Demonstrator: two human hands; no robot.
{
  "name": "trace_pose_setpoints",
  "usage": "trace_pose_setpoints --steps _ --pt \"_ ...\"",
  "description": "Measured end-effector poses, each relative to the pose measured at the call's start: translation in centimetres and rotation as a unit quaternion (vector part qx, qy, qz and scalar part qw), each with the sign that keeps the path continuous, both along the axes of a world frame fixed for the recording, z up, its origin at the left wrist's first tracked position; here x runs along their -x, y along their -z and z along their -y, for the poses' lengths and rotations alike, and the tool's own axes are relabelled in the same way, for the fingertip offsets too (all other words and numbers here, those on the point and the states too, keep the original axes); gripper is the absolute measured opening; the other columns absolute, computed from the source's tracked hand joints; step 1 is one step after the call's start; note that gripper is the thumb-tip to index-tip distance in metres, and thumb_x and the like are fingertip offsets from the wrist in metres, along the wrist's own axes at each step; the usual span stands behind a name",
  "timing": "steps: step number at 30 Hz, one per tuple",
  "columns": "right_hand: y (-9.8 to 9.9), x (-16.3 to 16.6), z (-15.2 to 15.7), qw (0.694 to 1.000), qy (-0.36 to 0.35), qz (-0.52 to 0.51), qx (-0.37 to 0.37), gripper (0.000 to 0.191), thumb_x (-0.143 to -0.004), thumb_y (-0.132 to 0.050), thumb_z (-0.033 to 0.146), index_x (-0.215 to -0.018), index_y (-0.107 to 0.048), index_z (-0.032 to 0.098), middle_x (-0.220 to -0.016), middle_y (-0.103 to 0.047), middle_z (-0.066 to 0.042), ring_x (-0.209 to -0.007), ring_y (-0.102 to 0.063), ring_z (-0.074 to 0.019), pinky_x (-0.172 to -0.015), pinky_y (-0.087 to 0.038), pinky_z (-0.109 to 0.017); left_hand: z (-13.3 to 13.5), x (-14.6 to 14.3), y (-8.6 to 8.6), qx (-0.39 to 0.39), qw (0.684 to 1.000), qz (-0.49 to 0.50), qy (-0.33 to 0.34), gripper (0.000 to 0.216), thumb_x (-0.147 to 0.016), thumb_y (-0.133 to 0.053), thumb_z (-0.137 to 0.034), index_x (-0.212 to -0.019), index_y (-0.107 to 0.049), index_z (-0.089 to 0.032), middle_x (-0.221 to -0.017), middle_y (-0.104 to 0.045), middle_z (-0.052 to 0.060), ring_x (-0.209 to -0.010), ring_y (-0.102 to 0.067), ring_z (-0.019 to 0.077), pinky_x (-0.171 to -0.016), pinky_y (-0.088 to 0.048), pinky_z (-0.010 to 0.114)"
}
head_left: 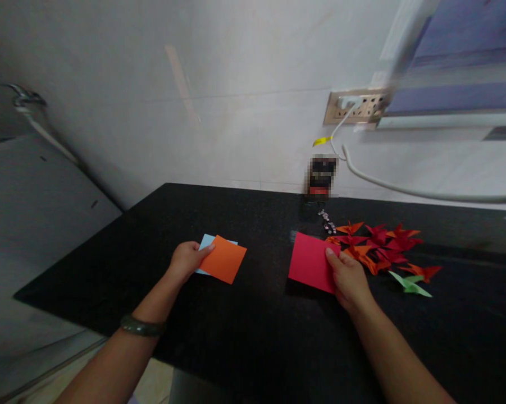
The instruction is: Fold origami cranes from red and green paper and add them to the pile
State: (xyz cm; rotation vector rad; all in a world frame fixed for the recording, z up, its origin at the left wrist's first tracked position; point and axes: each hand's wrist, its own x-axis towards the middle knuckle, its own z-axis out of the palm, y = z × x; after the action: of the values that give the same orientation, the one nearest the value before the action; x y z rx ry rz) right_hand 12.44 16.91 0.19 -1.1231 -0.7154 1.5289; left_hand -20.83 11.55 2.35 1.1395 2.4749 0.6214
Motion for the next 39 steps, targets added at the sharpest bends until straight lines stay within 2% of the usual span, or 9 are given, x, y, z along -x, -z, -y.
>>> trace_pose_setpoints --steps 3,6,10,14,22,30,34,37,39 --pt "-0.3 0.0 0.2 1.0 -0.004 -0.003 0.002 0.024 -0.064 -0.064 0.031 -0.084 -0.062 0.017 -0.067 -0.07 -0.004 -0.064 -0.066 -0.0234 -0.054 -0.052 -0.032 0.2 -0.4 -1.0 -0.003 0.992 -0.122 0.011 0.057 -0.062 -0.053 -0.061 -0.089 -0.06 -0.012 -0.083 -0.061 0.013 -0.077 -0.057 0.0281 -0.063 -0.041 0.034" --pt "-0.5 0.2 0.4 1.0 -0.012 0.004 0.003 0.024 -0.066 -0.063 0.031 -0.085 -0.062 0.018 -0.067 -0.07 -0.003 -0.063 -0.066 -0.0227 -0.053 -0.051 -0.032 0.2 -3.3 -2.0 -0.104 0.971 -0.213 0.04 0.064 -0.069 -0.051 -0.053 -0.116 -0.049 -0.009 -0.115 -0.051 0.02 -0.107 -0.046 0.0331 -0.085 -0.036 0.041" --pt "-0.8 0.3 0.9 0.998 -0.055 0.011 -0.012 0.026 -0.065 -0.064 0.031 -0.088 -0.061 0.018 -0.067 -0.07 -0.002 -0.059 -0.065 -0.0214 -0.048 -0.05 -0.03 -0.9 -10.5 -2.2 -0.129 0.973 0.002 0.19 0.059 -0.07 -0.055 -0.047 -0.114 -0.051 -0.009 -0.108 -0.057 0.018 -0.099 -0.053 0.0269 -0.084 -0.039 0.035" --pt "-1.0 0.1 1.1 0.995 -0.076 0.059 -0.017 0.027 -0.064 -0.066 0.032 -0.087 -0.062 0.017 -0.062 -0.069 -0.002 -0.048 -0.061 -0.0187 -0.042 -0.047 -0.027 -2.8 -17.1 -1.9 -0.144 0.936 0.253 0.198 0.061 -0.066 -0.061 -0.047 -0.113 -0.051 -0.01 -0.094 -0.063 0.014 -0.082 -0.059 0.0223 -0.071 -0.043 0.03" --pt "-0.5 -0.3 0.5 0.983 -0.011 0.165 -0.075 0.035 -0.065 -0.064 0.041 -0.088 -0.063 0.014 -0.066 -0.068 -0.004 -0.053 -0.059 -0.0179 -0.049 -0.047 -0.028 -3.2 -19.2 -1.0 -0.035 0.761 0.614 0.209 0.048 -0.065 -0.056 -0.057 -0.084 -0.059 -0.013 -0.068 -0.06 0.003 -0.054 -0.055 0.0115 -0.052 -0.043 0.025" --pt "-0.5 -0.1 1.0 0.947 -0.037 0.289 -0.134 0.035 -0.07 -0.056 0.047 -0.07 -0.063 0.013 -0.057 -0.061 -0.002 -0.052 -0.054 -0.0167 -0.047 -0.042 -0.026 -2.9 -18.1 -0.3 -0.039 0.593 0.778 0.203 0.032 -0.078 -0.053 -0.037 -0.095 -0.059 -0.01 -0.083 -0.067 0.012 -0.075 -0.064 0.0212 -0.074 -0.047 0.037" --pt "-0.7 -0.3 0.9 0.921 -0.032 0.35 -0.166 0.039 -0.079 -0.044 0.044 -0.068 -0.063 0.012 -0.055 -0.057 -0.003 -0.053 -0.053 -0.0174 -0.049 -0.042 -0.027 -3.1 -18.1 -0.6 -0.042 0.629 0.765 0.132 0.019 -0.081 -0.05 -0.019 -0.095 -0.059 -0.009 -0.082 -0.068 0.013 -0.077 -0.065 0.0212 -0.075 -0.049 0.036" --pt "-0.9 -0.7 0.8 0.867 -0.02 0.404 -0.291 0.033 -0.078 -0.041 0.022 -0.103 -0.06 0.015 -0.089 -0.06 -0.009 -0.082 -0.057 -0.0211 -0.072 -0.046 -0.034 -3.3 -17.6 -0.9 -0.047 0.646 0.757 0.083 0.019 -0.081 -0.049 -0.018 -0.095 -0.059 -0.009 -0.08 -0.068 0.012 -0.074 -0.066 0.0213 -0.072 -0.05 0.036" --pt "-1.2 -1.1 0.9 0.805 -0.052 0.45 -0.383 0.05 -0.072 -0.042 0.01 -0.12 -0.05 0.021 -0.117 -0.046 -0.012 -0.104 -0.048 -0.0226 -0.084 -0.042 -0.038 -3.6 -17.2 -1.0 -0.061 0.655 0.751 0.052 0.02 -0.081 -0.048 -0.017 -0.096 -0.058 -0.009 -0.077 -0.068 0.012 -0.07 -0.066 0.021 -0.071 -0.051 0.036"
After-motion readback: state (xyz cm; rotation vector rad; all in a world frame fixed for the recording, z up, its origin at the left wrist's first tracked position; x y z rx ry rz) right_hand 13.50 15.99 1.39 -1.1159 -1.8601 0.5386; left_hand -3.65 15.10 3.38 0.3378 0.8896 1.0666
